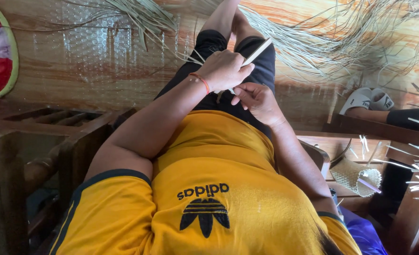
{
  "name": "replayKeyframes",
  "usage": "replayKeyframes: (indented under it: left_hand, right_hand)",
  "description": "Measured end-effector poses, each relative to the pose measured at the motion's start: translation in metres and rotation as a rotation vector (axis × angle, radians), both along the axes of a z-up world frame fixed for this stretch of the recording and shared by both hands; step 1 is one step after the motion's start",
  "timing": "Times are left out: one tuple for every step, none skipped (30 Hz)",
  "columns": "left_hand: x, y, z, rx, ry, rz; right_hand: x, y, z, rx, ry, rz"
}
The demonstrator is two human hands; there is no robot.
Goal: Processing natural fiber strips by pulling them through a wooden guide tool to prepare for weaving.
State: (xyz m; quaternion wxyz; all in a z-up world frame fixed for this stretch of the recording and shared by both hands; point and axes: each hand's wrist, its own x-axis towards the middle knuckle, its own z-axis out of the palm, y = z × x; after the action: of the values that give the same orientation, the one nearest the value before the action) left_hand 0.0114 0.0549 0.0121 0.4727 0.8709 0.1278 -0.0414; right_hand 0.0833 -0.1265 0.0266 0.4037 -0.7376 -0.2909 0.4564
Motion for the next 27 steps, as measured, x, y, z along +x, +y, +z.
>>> replayKeyframes:
  left_hand:
    - [-0.001,0.002,0.000,0.016,-0.013,-0.017]
    - [0.000,0.003,-0.002,0.017,-0.012,-0.015]
    - [0.000,0.004,-0.004,0.037,-0.003,-0.056]
    - [0.001,0.004,-0.006,0.057,0.007,-0.098]
    - [0.001,0.005,-0.007,0.057,0.008,-0.097]
    - [0.003,0.006,-0.009,0.077,0.025,-0.127]
    - [0.004,0.007,-0.011,0.098,0.041,-0.157]
    - [0.004,0.007,-0.012,0.097,0.041,-0.157]
    - [0.003,0.008,-0.013,0.065,0.053,-0.151]
    - [0.003,0.009,-0.015,0.032,0.066,-0.144]
    - [0.004,0.009,-0.016,0.031,0.067,-0.143]
    - [0.004,0.009,-0.016,0.013,0.071,-0.138]
    - [0.005,0.009,-0.017,-0.004,0.075,-0.133]
    - [0.005,0.007,-0.018,-0.005,0.075,-0.131]
    - [0.006,0.006,-0.018,-0.004,0.085,-0.128]
    - [0.007,0.004,-0.019,-0.003,0.095,-0.126]
    - [0.007,0.001,-0.020,-0.002,0.095,-0.124]
    - [0.007,-0.003,-0.021,0.036,0.090,-0.122]
    - [0.006,-0.007,-0.023,0.075,0.085,-0.120]
    - [0.007,-0.013,-0.026,0.075,0.085,-0.117]
    - [0.007,-0.018,-0.030,0.172,0.049,-0.118]
    - [0.006,-0.022,-0.033,0.271,0.016,-0.113]
    - [0.006,-0.025,-0.034,0.274,0.018,-0.106]
    - [0.007,-0.028,-0.035,0.301,0.009,-0.087]
    - [0.007,-0.031,-0.036,0.328,0.001,-0.068]
    - [0.008,-0.029,-0.037,0.331,0.003,-0.059]
    - [0.008,-0.027,-0.039,0.313,-0.006,-0.025]
  right_hand:
    - [0.001,-0.001,-0.002,0.001,-0.001,0.013]
    - [0.001,-0.001,-0.004,0.001,0.000,0.016]
    - [0.001,-0.002,-0.007,0.000,-0.008,0.025]
    - [0.000,-0.003,-0.010,-0.002,-0.015,0.033]
    - [0.000,-0.003,-0.010,-0.002,-0.014,0.035]
    - [-0.001,-0.002,-0.011,-0.002,-0.018,0.025]
    - [-0.001,-0.002,-0.011,-0.002,-0.022,0.016]
    - [-0.003,-0.002,-0.014,-0.002,-0.022,0.016]
    - [-0.005,-0.002,-0.016,0.012,-0.015,-0.032]
    - [-0.007,-0.002,-0.019,0.025,-0.007,-0.079]
    - [-0.007,-0.003,-0.021,0.024,-0.006,-0.078]
    - [-0.006,-0.003,-0.024,0.021,0.006,-0.101]
    - [-0.006,-0.003,-0.026,0.017,0.019,-0.123]
    - [-0.006,-0.004,-0.028,0.017,0.019,-0.121]
    - [-0.006,-0.004,-0.030,0.016,0.023,-0.131]
    - [-0.006,-0.005,-0.032,0.016,0.029,-0.141]
    - [-0.006,-0.004,-0.033,0.017,0.029,-0.139]
    - [-0.007,-0.003,-0.033,0.020,0.040,-0.157]
    - [-0.009,-0.003,-0.034,0.023,0.051,-0.175]
    - [-0.008,-0.004,-0.036,0.024,0.050,-0.173]
    - [-0.008,-0.005,-0.038,0.026,0.094,-0.195]
    - [-0.008,-0.004,-0.040,0.031,0.139,-0.213]
    - [-0.008,-0.006,-0.042,0.033,0.140,-0.205]
    - [-0.007,-0.006,-0.043,0.030,0.142,-0.211]
    - [-0.007,-0.007,-0.046,0.027,0.145,-0.217]
    - [-0.008,-0.006,-0.045,0.028,0.146,-0.208]
    - [-0.008,-0.005,-0.044,0.026,0.133,-0.199]
